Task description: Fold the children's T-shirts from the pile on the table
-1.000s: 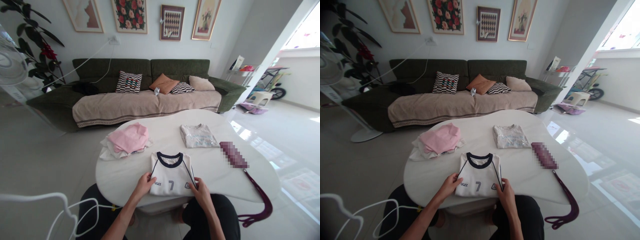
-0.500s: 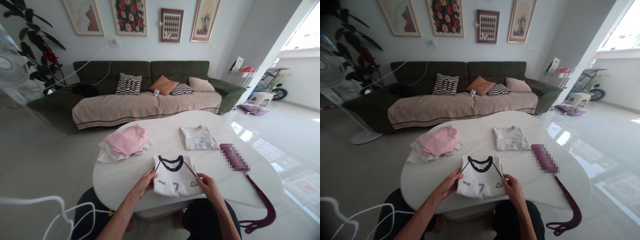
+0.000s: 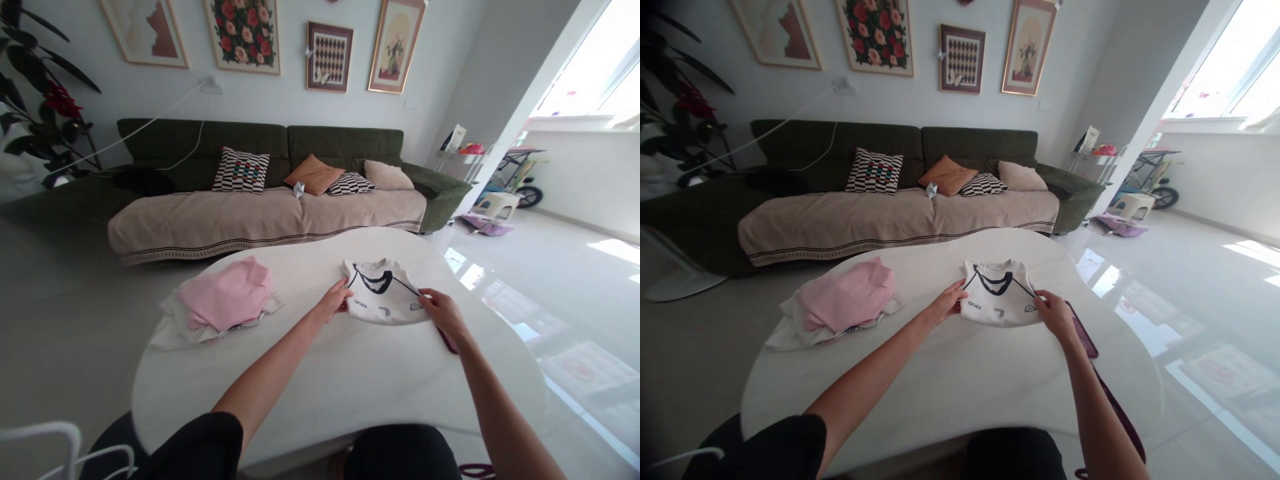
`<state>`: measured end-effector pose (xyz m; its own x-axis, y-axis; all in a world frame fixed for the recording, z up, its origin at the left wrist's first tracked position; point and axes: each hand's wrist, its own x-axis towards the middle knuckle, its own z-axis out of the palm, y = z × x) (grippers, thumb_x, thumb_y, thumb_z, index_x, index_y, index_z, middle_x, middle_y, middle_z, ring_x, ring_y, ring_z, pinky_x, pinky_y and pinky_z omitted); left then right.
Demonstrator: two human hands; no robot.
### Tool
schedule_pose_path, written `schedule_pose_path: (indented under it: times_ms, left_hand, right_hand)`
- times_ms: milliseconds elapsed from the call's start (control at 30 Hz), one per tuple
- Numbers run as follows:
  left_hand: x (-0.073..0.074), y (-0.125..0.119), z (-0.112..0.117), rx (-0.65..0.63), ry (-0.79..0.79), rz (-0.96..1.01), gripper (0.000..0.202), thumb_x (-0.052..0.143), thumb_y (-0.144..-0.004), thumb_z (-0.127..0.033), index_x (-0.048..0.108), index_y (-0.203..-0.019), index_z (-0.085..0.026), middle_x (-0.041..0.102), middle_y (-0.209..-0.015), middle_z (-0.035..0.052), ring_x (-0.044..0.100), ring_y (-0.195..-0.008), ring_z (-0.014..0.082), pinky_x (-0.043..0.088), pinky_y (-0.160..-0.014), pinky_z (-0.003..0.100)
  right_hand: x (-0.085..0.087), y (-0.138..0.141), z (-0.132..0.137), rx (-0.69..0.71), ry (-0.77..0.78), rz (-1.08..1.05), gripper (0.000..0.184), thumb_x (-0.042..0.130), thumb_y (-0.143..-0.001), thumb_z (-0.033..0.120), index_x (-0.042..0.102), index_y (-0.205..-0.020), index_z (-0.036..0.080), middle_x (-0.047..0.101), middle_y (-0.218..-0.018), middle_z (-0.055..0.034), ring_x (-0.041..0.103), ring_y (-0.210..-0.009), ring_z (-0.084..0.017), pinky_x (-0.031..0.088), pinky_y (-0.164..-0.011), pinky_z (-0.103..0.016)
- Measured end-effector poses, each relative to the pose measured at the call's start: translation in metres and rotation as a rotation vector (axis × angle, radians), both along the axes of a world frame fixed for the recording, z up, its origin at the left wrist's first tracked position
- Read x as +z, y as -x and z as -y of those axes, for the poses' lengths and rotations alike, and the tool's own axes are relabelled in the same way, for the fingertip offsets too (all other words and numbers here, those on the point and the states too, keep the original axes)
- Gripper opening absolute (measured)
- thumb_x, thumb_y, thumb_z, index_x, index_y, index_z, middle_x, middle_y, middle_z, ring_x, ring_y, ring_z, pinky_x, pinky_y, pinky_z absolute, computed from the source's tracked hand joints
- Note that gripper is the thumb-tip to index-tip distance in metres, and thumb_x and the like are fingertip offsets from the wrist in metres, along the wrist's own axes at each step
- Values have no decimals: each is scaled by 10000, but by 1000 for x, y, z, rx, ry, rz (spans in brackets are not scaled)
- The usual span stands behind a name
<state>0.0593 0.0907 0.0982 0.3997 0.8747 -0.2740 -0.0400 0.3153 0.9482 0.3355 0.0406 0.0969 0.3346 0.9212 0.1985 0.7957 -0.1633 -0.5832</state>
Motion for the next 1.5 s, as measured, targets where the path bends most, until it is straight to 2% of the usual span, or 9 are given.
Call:
schedule_pose_path:
  times_ms: [200, 367, 500, 767, 933, 1100, 1300, 1400, 1500]
  left_hand:
    - [-20, -51, -56, 93, -109, -128, 591, 496, -707, -152, 390, -1274, -282, 627, -939, 2, 575, -711, 111, 466, -643, 219]
    - [-65, -73, -63, 239, -172, -309, 561, 491, -721, -122, 410, -1272, -194, 540, -1197, 53, 529, -1020, 169, 401, -870, 248]
    - [-89, -76, -60, 291, -193, -428, 503, 508, -734, -182, 451, -1234, -180, 565, -1162, 74, 521, -1043, 204, 386, -894, 291]
    - [-86, -65, -60, 265, -346, -515, 527, 533, -729, -168, 431, -1245, -207, 637, -929, 29, 587, -823, 145, 433, -798, 238]
    - [-85, -65, -58, 253, -414, -554, 480, 525, -730, -126, 476, -1197, -228, 617, -933, 24, 568, -853, 151, 418, -836, 263]
    - [-89, -58, -45, 250, -451, -583, 510, 557, -742, -206, 430, -1236, -192, 563, -970, 71, 544, -888, 179, 405, -863, 318]
    - [-93, -20, 12, 200, -558, -470, 524, 492, -790, -221, 339, -1290, -250, 491, -1048, 65, 548, -830, 123, 470, -732, 253]
    - [-92, 31, 52, 173, -609, -440, 525, 477, -786, -192, 339, -1282, -294, 486, -1068, 53, 541, -861, 125, 484, -639, 222]
    - [-86, 101, 81, 245, -673, -570, 446, 464, -795, -200, 414, -1230, -289, 492, -1109, 48, 532, -924, 143, 486, -712, 264]
  right_hand:
    - [-20, -28, -64, -141, -88, 59, 406, 399, -747, 330, 602, -1061, 170, 636, -758, -66, 537, -671, -165, 360, -614, -255]
    - [-59, -28, -88, -189, -61, 82, 369, 390, -772, 314, 605, -1051, 203, 640, -831, -87, 540, -719, -186, 344, -611, -263]
    - [-83, -34, -90, -200, -5, 84, 340, 401, -774, 309, 608, -1017, 189, 641, -773, -79, 541, -677, -179, 338, -582, -251]
    - [-93, -37, -90, -233, 33, 110, 325, 387, -796, 312, 567, -1039, 193, 645, -805, -60, 554, -722, -176, 340, -602, -241]
    - [-92, -30, -88, -265, 72, 172, 361, 346, -816, 350, 553, -1059, 181, 632, -837, -103, 558, -736, -210, 361, -607, -278]
    - [-89, -5, -77, -213, 13, 288, 475, 338, -827, 384, 396, -1251, 177, 492, -1186, -149, 459, -1045, -271, 367, -797, -368]
    - [-102, 32, -76, 136, 187, 459, 489, 286, -823, 531, 375, -1266, 344, 309, -1380, -35, 155, -1276, -343, 240, -925, -563]
    - [-102, 36, -74, 157, 247, 432, 488, 250, -833, 526, 387, -1260, 333, 337, -1365, -55, 168, -1273, -354, 250, -900, -597]
    - [-102, 46, -49, 140, 120, 387, 514, 231, -848, 484, 389, -1267, 232, 352, -1346, -119, 237, -1260, -316, 299, -919, -536]
